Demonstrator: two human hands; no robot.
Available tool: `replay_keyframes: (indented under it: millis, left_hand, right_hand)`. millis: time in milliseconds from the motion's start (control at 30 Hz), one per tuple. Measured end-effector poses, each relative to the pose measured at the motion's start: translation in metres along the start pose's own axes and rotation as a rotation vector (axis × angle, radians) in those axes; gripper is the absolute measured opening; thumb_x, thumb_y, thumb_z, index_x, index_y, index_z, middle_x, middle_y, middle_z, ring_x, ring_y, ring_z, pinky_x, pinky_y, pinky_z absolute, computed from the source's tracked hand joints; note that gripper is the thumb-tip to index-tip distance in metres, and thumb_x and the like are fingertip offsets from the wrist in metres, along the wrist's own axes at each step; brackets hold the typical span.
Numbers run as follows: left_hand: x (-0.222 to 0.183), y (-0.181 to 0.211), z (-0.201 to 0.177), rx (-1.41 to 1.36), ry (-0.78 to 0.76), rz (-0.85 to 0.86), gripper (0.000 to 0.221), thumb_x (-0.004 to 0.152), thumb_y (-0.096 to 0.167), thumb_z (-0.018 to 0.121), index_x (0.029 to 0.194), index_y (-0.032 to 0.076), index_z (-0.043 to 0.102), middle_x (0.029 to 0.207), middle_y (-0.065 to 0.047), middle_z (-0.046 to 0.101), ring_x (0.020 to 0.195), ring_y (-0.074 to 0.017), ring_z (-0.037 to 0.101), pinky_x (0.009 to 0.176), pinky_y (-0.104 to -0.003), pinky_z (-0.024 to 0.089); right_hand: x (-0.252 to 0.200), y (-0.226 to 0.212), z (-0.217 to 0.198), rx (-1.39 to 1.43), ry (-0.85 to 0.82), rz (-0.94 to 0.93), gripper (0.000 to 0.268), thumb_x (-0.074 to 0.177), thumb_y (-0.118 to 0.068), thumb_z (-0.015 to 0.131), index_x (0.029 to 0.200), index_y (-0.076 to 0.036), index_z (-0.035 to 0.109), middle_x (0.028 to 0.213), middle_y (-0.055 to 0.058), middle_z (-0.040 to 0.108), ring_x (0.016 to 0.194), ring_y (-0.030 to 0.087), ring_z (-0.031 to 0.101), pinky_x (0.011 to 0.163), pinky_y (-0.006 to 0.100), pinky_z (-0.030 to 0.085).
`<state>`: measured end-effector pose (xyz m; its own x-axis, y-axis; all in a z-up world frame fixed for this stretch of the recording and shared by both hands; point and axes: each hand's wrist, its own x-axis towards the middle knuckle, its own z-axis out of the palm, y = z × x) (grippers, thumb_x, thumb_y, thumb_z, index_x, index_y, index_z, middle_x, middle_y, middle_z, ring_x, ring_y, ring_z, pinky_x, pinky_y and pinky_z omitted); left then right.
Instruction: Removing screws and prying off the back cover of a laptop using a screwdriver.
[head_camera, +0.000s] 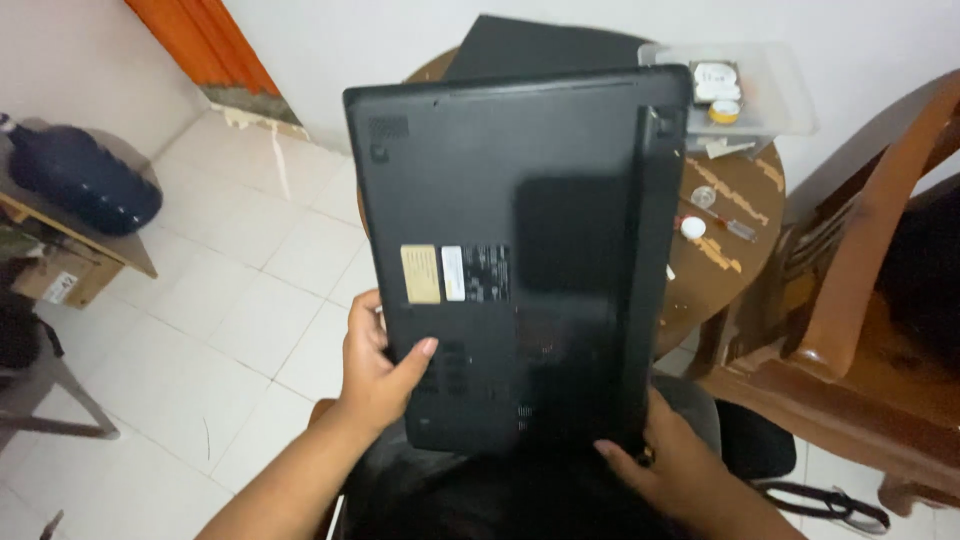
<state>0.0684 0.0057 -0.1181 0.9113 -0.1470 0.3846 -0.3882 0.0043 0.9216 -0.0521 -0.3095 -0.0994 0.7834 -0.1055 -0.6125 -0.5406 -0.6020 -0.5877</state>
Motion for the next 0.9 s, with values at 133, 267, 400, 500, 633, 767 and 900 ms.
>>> replay_keyframes:
  millis: [133, 267, 400, 500, 633, 767, 900]
  left_hand:
    - [-0.008, 0.000, -0.001, -0.011, -0.006, 0.156, 0.059, 0.091, 0.027, 0.072, 0.133, 0.001, 0.041, 0.117, -0.011, 0.067, 0.106, -0.0183, 0.065, 0.091, -0.033, 0.053]
    - [-0.012, -0.004, -0.003, 0.017, 0.001, 0.235, 0.056, 0.091, 0.032, 0.072, 0.128, 0.003, 0.042, 0.117, -0.010, 0.065, 0.106, -0.0183, 0.064, 0.091, -0.034, 0.050]
    - [-0.012, 0.003, 0.000, -0.026, -0.043, 0.294, 0.055, 0.094, 0.031, 0.071, 0.130, 0.003, 0.041, 0.115, -0.009, 0.061, 0.105, -0.0180, 0.062, 0.088, -0.034, 0.049]
    - [-0.012, 0.008, 0.001, -0.013, -0.066, 0.324, 0.054, 0.097, 0.032, 0.068, 0.133, 0.001, 0.041, 0.118, -0.009, 0.061, 0.105, -0.0179, 0.061, 0.088, -0.033, 0.049]
    - [-0.011, 0.018, 0.000, -0.023, -0.112, 0.343, 0.049, 0.098, 0.027, 0.067, 0.130, 0.002, 0.040, 0.113, -0.008, 0.063, 0.099, -0.0154, 0.064, 0.084, -0.031, 0.051]
    - [-0.010, 0.007, -0.001, -0.065, -0.097, 0.349, 0.049, 0.099, 0.028, 0.066, 0.131, 0.002, 0.042, 0.116, -0.009, 0.061, 0.103, -0.0174, 0.063, 0.085, -0.032, 0.051]
    - [-0.016, -0.034, -0.009, -0.069, -0.016, 0.263, 0.061, 0.095, 0.036, 0.069, 0.135, 0.000, 0.040, 0.121, -0.013, 0.063, 0.109, -0.0207, 0.063, 0.090, -0.035, 0.051]
  right_hand:
    - [0.000, 0.001, -0.001, -0.136, -0.047, 0.068, 0.069, 0.086, -0.044, 0.081, 0.145, -0.027, 0.048, 0.142, -0.002, 0.068, 0.129, 0.015, 0.072, 0.110, 0.035, 0.060]
    - [0.023, 0.026, 0.016, -0.304, 0.044, 0.071, 0.076, 0.086, -0.055, 0.080, 0.145, -0.024, 0.045, 0.141, 0.000, 0.064, 0.131, 0.015, 0.067, 0.117, 0.033, 0.051]
    - [0.012, -0.001, 0.007, -0.211, 0.003, 0.204, 0.084, 0.089, -0.049, 0.082, 0.154, -0.027, 0.034, 0.158, -0.002, 0.050, 0.147, 0.014, 0.054, 0.128, 0.035, 0.040]
    - [0.039, 0.022, 0.031, -0.347, 0.197, 0.316, 0.077, 0.082, -0.052, 0.089, 0.143, -0.025, 0.051, 0.142, -0.002, 0.067, 0.134, 0.014, 0.065, 0.120, 0.035, 0.049]
    - [0.068, 0.056, 0.041, -0.324, 0.252, 0.347, 0.093, 0.076, -0.053, 0.095, 0.149, -0.023, 0.046, 0.151, -0.001, 0.061, 0.142, 0.016, 0.058, 0.124, 0.036, 0.043]
    - [0.055, 0.035, 0.037, -0.341, 0.268, 0.268, 0.104, 0.073, -0.051, 0.097, 0.153, -0.024, 0.037, 0.151, 0.002, 0.058, 0.142, 0.020, 0.056, 0.126, 0.038, 0.041]
    - [0.038, 0.014, 0.039, -0.576, 0.257, 0.309, 0.066, 0.077, -0.067, 0.084, 0.128, -0.034, 0.060, 0.127, -0.007, 0.070, 0.119, 0.009, 0.068, 0.114, 0.035, 0.050]
